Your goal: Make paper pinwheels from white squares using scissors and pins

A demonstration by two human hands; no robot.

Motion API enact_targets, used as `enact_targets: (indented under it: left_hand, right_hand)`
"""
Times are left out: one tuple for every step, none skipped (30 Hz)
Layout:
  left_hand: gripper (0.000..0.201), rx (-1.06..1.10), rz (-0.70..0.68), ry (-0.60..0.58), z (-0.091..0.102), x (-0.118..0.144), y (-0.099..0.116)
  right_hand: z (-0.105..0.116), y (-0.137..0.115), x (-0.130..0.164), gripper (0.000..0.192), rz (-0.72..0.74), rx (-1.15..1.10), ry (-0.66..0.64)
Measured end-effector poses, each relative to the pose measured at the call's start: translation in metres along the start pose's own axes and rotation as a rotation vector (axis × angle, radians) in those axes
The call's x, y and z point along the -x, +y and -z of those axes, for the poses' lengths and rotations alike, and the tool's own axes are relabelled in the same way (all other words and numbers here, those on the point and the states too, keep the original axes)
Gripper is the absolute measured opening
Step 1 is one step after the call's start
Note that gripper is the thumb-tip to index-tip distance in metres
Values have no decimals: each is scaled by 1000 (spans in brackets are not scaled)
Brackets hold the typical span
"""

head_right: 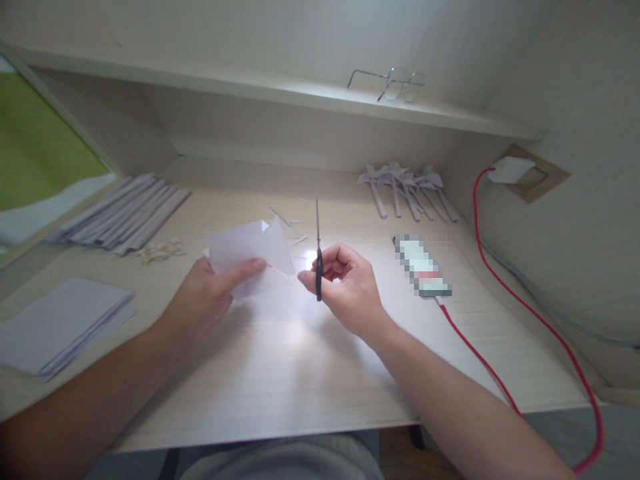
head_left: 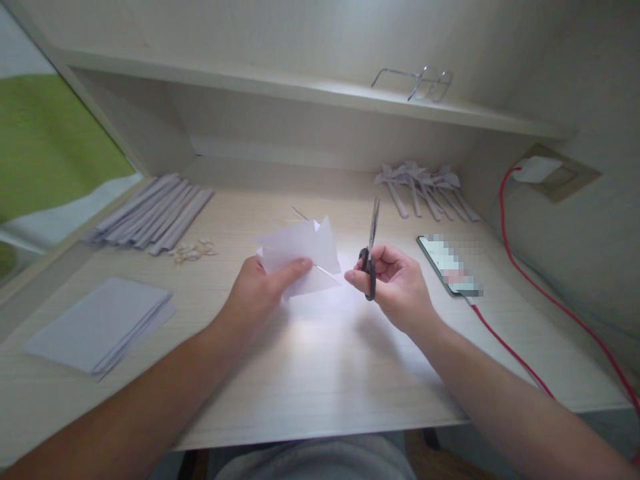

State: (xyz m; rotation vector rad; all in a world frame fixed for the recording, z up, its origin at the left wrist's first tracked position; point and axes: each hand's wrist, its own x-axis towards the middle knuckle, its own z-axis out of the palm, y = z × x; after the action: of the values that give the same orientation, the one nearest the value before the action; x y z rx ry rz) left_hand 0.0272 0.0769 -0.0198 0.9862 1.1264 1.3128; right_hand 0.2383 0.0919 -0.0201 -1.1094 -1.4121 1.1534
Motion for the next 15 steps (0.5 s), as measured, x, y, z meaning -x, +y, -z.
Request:
enact_targets:
  left_hand:
    - [31, 34, -15, 23, 1, -1, 1]
    - [31, 75, -37, 43, 2, -3, 3]
    - [31, 119, -62, 58, 3, -4, 5]
    - [31, 167, -91, 68, 4, -6, 7]
    - [32, 214, -125, 77, 4, -7, 10]
    - [32, 254, -160, 86, 5, -8, 13]
    - [31, 282, -187, 100, 5, -9, 15]
    - [30, 296, -200, 120, 5, -9, 18]
    - [28, 301, -200, 139, 6, -10, 20]
    - [26, 300, -193, 156, 6, -10, 22]
    - [24, 298, -182, 164, 6, -10, 23]
    - [23, 297, -176, 163, 6, -10, 24]
    - [22, 298, -180, 158, 6, -10, 24]
    - [21, 299, -187, 150, 6, -9, 24]
    - [21, 297, -191, 141, 6, -9, 24]
  right_hand:
    - [2, 0, -1, 33, -13, 10, -16]
    - [4, 0, -2, 34, -34, 15, -50]
    - [5, -1, -3, 34, -59, 21, -95]
    - [7, -2, -3, 34, -85, 32, -145]
    - [8, -3, -3, 33, -111, 56, -192]
    - [9, -4, -3, 33, -131, 93, -233]
    - [10, -5, -3, 33, -143, 140, -268]
    - [10, -6, -3, 33, -149, 189, -298]
    - [10, -8, -2, 34, -151, 235, -326]
    - [10, -9, -1, 34, -150, 272, -350]
    - [10, -10, -1, 34, -147, 299, -370]
    - [10, -10, 0, 34, -144, 314, -383]
    - [10, -11, 0, 34, -145, 321, -392]
    - [9, -12, 0, 34, -147, 324, -398]
    - [9, -12, 0, 34, -150, 324, -399]
